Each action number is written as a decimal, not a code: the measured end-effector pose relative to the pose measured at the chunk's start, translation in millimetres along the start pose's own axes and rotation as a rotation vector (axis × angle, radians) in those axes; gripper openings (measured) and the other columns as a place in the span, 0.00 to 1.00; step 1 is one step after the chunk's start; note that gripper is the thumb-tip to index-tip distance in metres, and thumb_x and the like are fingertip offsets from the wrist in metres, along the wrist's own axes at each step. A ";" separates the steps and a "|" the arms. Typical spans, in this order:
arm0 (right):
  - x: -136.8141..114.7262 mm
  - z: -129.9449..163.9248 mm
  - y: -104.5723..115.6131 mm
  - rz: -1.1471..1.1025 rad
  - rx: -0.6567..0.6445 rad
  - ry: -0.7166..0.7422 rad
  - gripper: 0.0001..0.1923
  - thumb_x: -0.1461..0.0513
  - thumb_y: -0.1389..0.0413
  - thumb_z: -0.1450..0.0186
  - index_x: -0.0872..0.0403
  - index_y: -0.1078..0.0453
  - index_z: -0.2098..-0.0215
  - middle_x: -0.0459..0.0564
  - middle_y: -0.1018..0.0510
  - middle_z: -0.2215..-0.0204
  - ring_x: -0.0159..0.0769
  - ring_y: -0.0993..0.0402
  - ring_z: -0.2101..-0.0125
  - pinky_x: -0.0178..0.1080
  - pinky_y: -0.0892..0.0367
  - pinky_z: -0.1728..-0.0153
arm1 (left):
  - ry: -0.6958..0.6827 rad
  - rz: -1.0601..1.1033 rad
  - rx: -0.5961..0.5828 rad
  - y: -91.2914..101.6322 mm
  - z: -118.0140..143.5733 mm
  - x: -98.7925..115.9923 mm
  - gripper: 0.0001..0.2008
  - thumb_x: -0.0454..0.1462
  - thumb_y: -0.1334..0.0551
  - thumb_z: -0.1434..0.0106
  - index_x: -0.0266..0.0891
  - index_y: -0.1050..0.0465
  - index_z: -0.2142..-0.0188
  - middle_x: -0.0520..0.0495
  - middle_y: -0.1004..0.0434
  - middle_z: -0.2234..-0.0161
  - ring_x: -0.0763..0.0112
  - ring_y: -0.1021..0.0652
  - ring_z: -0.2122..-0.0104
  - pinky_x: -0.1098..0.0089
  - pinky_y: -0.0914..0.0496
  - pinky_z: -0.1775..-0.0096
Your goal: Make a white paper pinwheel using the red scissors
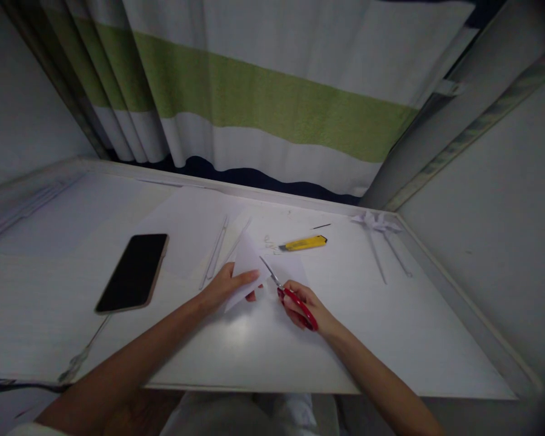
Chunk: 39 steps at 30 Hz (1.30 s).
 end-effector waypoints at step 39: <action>-0.3 1.6 -5.5 -0.027 -0.058 -0.010 0.16 0.51 0.47 0.45 0.56 0.40 0.70 0.36 0.40 0.89 0.19 0.48 0.92 0.24 0.55 0.93 | 0.046 0.042 0.242 5.8 -2.0 -3.1 0.17 0.46 0.41 0.49 0.30 0.30 0.77 0.47 0.28 0.84 0.71 0.28 0.85 0.75 0.36 0.83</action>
Point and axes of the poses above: each hand's wrist, its own z-axis away from the middle knuckle, its own y-axis out of the back of the hand, x = y × z, the point moved 3 cm from there along -z, towards the middle knuckle
